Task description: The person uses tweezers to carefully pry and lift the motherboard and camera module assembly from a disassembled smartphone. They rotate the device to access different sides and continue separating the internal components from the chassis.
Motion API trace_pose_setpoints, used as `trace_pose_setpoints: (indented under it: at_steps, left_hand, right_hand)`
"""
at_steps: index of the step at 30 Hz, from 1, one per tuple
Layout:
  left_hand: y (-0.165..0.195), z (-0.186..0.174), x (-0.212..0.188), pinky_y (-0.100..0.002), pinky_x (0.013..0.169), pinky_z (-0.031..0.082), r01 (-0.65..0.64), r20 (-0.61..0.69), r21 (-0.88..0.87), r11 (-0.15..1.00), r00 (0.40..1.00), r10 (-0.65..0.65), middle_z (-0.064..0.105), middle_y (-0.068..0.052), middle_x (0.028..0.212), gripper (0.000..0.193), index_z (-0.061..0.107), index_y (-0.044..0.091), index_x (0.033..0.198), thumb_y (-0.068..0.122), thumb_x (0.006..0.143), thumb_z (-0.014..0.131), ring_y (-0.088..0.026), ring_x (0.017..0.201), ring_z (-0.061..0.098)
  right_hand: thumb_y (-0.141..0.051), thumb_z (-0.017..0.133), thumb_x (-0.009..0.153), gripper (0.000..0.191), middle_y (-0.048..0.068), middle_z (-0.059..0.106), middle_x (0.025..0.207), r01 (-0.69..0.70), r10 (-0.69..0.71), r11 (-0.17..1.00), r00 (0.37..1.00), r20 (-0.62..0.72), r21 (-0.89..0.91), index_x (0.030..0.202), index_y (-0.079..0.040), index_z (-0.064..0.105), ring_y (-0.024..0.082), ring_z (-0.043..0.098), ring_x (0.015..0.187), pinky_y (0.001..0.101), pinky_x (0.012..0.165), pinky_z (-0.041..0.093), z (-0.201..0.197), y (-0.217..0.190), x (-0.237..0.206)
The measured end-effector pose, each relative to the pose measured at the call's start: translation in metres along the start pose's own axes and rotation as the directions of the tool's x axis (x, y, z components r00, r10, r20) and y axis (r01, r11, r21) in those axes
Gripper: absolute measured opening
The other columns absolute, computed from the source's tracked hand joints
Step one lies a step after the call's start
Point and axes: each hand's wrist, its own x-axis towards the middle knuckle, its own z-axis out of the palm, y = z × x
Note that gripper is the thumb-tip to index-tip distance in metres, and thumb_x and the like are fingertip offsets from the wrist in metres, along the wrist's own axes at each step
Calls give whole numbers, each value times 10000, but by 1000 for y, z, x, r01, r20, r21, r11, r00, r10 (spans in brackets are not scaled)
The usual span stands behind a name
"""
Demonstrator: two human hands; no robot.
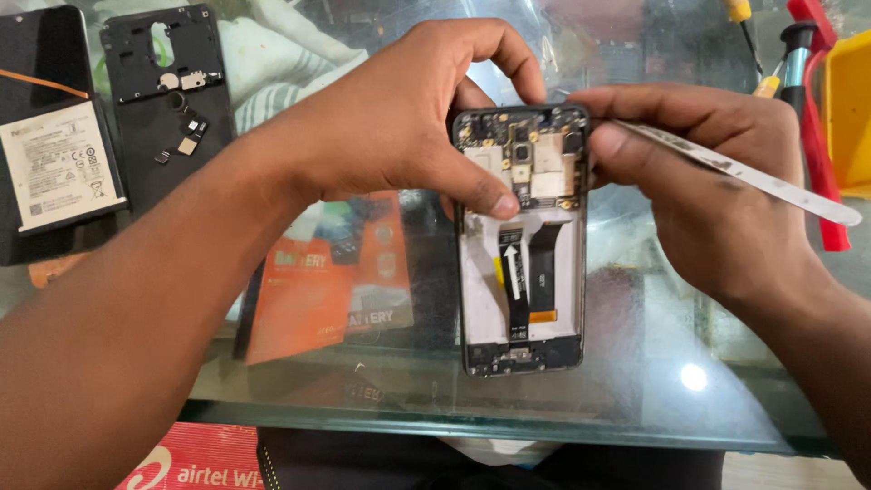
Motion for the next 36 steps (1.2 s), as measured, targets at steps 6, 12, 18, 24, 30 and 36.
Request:
trace_pose_setpoints:
  at_steps: [6,12,18,24,30,36]
  left_hand:
    - [3,-6,-4,-249,638,596,-121,90,164,979,990,107,745,3,1044,758,542,110,1215,101,568,936,-61,864,736]
    - [1,-4,-4,-317,671,543,-177,2,438,881,981,196,721,-24,1005,656,603,95,1159,189,613,954,-147,818,696]
    - [-5,1,-6,-386,741,555,-313,10,623,717,919,394,693,-112,969,571,655,31,1099,245,650,934,-282,853,705]
    - [-10,3,-11,-463,690,528,-304,12,788,535,876,482,610,-184,951,520,685,-34,929,316,624,919,-370,838,651]
    - [-12,3,-9,-477,703,540,-281,89,887,367,884,460,600,-155,835,511,686,-34,778,382,565,895,-360,803,641]
    - [-13,3,-12,-472,648,548,-294,147,928,230,854,499,600,-140,796,419,682,-21,715,346,588,839,-338,780,643]
  right_hand:
    - [11,725,929,359,130,773,1107,-6,8,996,1000,25,-92,1286,25,695,128,741,974,276,894,640,2,5,0]
    - [-5,722,937,373,130,775,1142,27,-22,988,999,32,-149,1308,11,686,129,744,997,272,899,646,6,5,1]
    - [-14,737,960,373,119,774,1153,115,-108,925,993,39,-363,1328,15,685,140,738,1000,281,871,625,12,0,-3]
    - [-55,709,925,380,101,746,1187,121,-112,957,992,49,-263,1297,1,652,96,730,979,244,850,633,18,-6,-3]
    - [-40,721,933,346,96,749,1175,194,-187,898,981,55,-396,1273,11,674,117,723,912,253,802,616,20,-11,-5]
    - [4,770,925,221,138,756,1032,427,-438,714,891,121,-555,1139,33,722,175,734,850,298,733,588,20,-18,-10]
